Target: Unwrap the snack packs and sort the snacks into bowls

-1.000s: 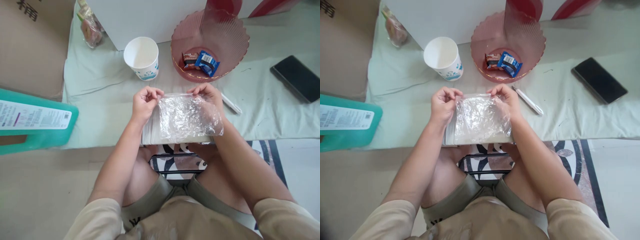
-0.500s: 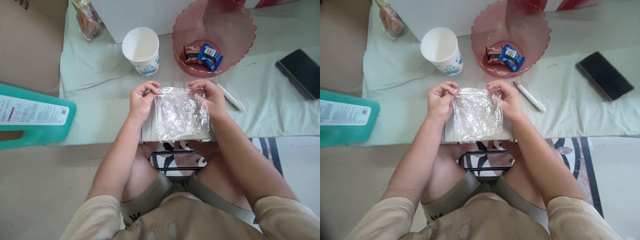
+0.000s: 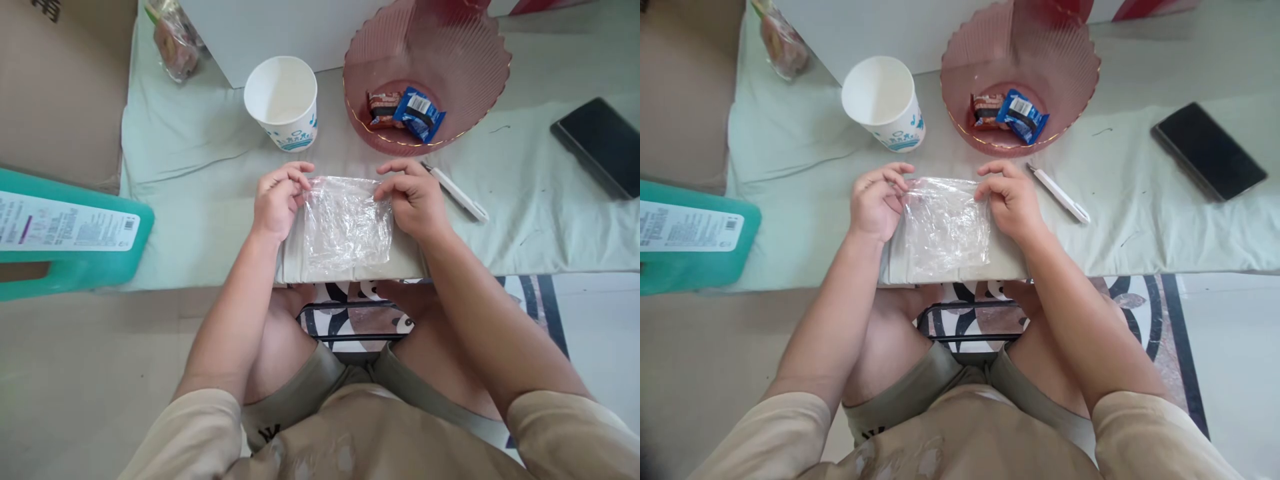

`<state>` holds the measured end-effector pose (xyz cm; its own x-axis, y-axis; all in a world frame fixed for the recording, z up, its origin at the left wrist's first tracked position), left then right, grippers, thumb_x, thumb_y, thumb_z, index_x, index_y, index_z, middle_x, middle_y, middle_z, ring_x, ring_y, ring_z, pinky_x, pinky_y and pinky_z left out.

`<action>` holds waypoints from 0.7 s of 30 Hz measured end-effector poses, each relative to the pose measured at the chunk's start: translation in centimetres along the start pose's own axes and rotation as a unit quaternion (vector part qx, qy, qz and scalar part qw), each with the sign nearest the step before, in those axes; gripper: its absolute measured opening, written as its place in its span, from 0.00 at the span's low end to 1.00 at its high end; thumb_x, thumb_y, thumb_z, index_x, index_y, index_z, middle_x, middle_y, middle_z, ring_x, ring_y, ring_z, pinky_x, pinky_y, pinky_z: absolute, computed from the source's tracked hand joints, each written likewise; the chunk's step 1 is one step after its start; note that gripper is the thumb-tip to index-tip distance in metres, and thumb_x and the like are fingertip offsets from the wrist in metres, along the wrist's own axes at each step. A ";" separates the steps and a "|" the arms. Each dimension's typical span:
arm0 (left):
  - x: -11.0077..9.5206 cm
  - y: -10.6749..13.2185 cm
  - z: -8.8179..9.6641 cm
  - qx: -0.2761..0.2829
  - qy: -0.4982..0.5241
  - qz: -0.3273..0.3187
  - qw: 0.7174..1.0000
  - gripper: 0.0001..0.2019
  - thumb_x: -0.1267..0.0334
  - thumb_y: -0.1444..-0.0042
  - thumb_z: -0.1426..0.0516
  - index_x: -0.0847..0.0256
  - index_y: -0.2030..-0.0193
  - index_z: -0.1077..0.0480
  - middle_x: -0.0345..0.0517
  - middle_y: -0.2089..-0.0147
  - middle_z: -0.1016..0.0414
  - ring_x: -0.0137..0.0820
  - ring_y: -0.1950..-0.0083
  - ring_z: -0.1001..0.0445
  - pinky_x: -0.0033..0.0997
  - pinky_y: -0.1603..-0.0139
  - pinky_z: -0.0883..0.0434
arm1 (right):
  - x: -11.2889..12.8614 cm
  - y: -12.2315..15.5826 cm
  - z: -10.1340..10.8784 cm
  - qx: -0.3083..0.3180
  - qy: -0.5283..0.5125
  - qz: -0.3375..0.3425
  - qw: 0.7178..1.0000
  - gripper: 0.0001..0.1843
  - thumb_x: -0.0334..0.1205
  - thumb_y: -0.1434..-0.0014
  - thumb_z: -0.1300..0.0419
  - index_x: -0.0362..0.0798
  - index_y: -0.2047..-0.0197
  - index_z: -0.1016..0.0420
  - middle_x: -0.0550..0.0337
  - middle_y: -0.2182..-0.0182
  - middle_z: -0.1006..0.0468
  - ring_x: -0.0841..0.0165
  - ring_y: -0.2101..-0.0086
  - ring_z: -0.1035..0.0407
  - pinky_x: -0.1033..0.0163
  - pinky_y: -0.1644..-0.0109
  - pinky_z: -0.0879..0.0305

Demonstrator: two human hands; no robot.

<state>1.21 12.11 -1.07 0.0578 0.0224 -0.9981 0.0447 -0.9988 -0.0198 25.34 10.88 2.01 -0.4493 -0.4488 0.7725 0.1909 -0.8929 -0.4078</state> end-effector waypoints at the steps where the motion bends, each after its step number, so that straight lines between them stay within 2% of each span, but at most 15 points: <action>1: 0.4 0.0 -0.2 0.009 0.000 0.018 1.000 0.04 0.68 0.44 0.43 0.60 0.70 0.29 0.45 0.50 0.21 0.32 0.56 0.19 0.30 0.63 0.22 | 0.0 0.0 -0.1 0.006 -0.001 0.002 1.000 0.18 0.24 0.48 0.47 0.52 0.71 0.19 0.57 0.54 0.19 0.62 0.54 0.23 0.50 0.47 0.26; 2: 0.6 0.0 -0.2 0.015 -0.007 0.027 0.999 0.02 0.66 0.43 0.42 0.59 0.66 0.28 0.45 0.49 0.22 0.33 0.56 0.19 0.29 0.64 0.22 | 0.0 0.0 -0.2 0.011 -0.007 0.003 1.000 0.18 0.25 0.47 0.47 0.52 0.71 0.19 0.57 0.53 0.19 0.62 0.54 0.23 0.50 0.46 0.26; 3: 0.7 -0.1 -0.2 0.017 -0.019 0.024 0.999 0.03 0.66 0.44 0.40 0.57 0.62 0.28 0.45 0.48 0.22 0.33 0.54 0.19 0.29 0.63 0.22 | 0.0 0.0 -0.1 0.012 -0.013 0.004 1.000 0.17 0.25 0.47 0.47 0.52 0.71 0.19 0.57 0.51 0.20 0.61 0.53 0.23 0.49 0.45 0.26; 5: 0.7 -0.3 -0.2 0.018 -0.048 -0.004 0.999 0.14 0.69 0.50 0.36 0.55 0.56 0.28 0.44 0.47 0.23 0.33 0.50 0.19 0.27 0.59 0.22 | -0.2 0.0 0.2 0.000 -0.022 0.001 1.000 0.18 0.26 0.46 0.48 0.52 0.71 0.19 0.57 0.49 0.21 0.60 0.51 0.23 0.47 0.43 0.26; 7: 0.7 -0.3 -0.4 0.032 -0.072 -0.031 0.996 0.21 0.73 0.54 0.35 0.53 0.53 0.29 0.44 0.45 0.24 0.33 0.47 0.20 0.27 0.54 0.21 | -0.3 -0.1 1.0 -0.027 -0.017 -0.006 0.999 0.17 0.26 0.46 0.48 0.53 0.71 0.20 0.58 0.49 0.21 0.59 0.47 0.24 0.47 0.41 0.27; 9: 0.6 -0.1 -0.9 0.059 -0.081 -0.039 0.994 0.23 0.74 0.54 0.36 0.53 0.51 0.30 0.45 0.42 0.25 0.33 0.45 0.20 0.29 0.51 0.21 | 0.1 -0.2 1.6 -0.047 -0.012 -0.002 0.999 0.16 0.27 0.47 0.47 0.54 0.69 0.20 0.58 0.51 0.20 0.60 0.48 0.24 0.48 0.40 0.28; 11: 0.4 0.4 -1.7 0.088 -0.073 -0.034 0.993 0.24 0.74 0.54 0.36 0.53 0.49 0.30 0.45 0.39 0.27 0.35 0.42 0.20 0.31 0.50 0.20 | 1.1 -0.4 1.7 -0.038 -0.013 0.010 0.999 0.13 0.30 0.45 0.45 0.54 0.64 0.21 0.57 0.54 0.18 0.60 0.50 0.24 0.48 0.40 0.29; 13: -0.1 1.0 -2.6 0.113 -0.050 -0.013 0.992 0.25 0.74 0.54 0.35 0.53 0.49 0.30 0.45 0.39 0.28 0.38 0.41 0.20 0.32 0.49 0.20 | 2.0 -0.7 1.1 0.007 -0.016 0.012 1.000 0.11 0.36 0.43 0.41 0.54 0.57 0.22 0.56 0.53 0.17 0.58 0.50 0.24 0.49 0.41 0.29; 16: -0.5 2.0 -3.9 0.145 -0.004 0.041 0.989 0.26 0.75 0.57 0.33 0.53 0.50 0.28 0.46 0.40 0.26 0.40 0.40 0.19 0.33 0.49 0.19 | 2.9 -0.7 -0.8 0.116 -0.006 -0.011 0.993 0.21 0.44 0.47 0.33 0.54 0.49 0.24 0.54 0.51 0.16 0.54 0.51 0.24 0.49 0.44 0.30; 17: -0.7 2.2 -4.3 0.154 0.013 0.056 0.986 0.28 0.74 0.58 0.32 0.52 0.49 0.28 0.46 0.40 0.25 0.41 0.40 0.19 0.34 0.48 0.19 | 3.0 -0.5 -1.4 0.156 0.003 -0.021 0.988 0.20 0.44 0.47 0.32 0.53 0.51 0.23 0.55 0.54 0.16 0.55 0.54 0.24 0.50 0.47 0.29; 19: -0.7 2.6 -4.8 0.169 0.056 0.087 0.980 0.31 0.71 0.58 0.30 0.50 0.46 0.29 0.46 0.38 0.25 0.42 0.39 0.20 0.36 0.47 0.18 | 3.0 -0.2 -2.3 0.211 0.016 -0.042 0.976 0.10 0.41 0.46 0.34 0.52 0.59 0.21 0.58 0.65 0.16 0.59 0.63 0.24 0.53 0.54 0.31; 21: -0.3 2.9 -5.3 0.186 0.098 0.133 0.969 0.33 0.65 0.58 0.28 0.49 0.43 0.30 0.48 0.37 0.24 0.44 0.41 0.19 0.39 0.48 0.18 | 2.9 -0.2 -2.3 0.214 0.009 -0.064 0.975 0.02 0.38 0.44 0.37 0.50 0.66 0.23 0.60 0.71 0.20 0.64 0.68 0.28 0.57 0.58 0.33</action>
<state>6.56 9.44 -0.52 0.2070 -0.2662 -0.9414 -0.3583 -0.9160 0.1802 21.95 9.80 3.21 -0.5082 -0.3354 0.7933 0.4772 -0.8764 -0.0649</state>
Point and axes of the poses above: each hand's wrist, its own y-axis away from the middle knuckle, its own z-axis out of the back of the hand, x = y × z, the point moved 10 cm from there along -y, towards the middle knuckle
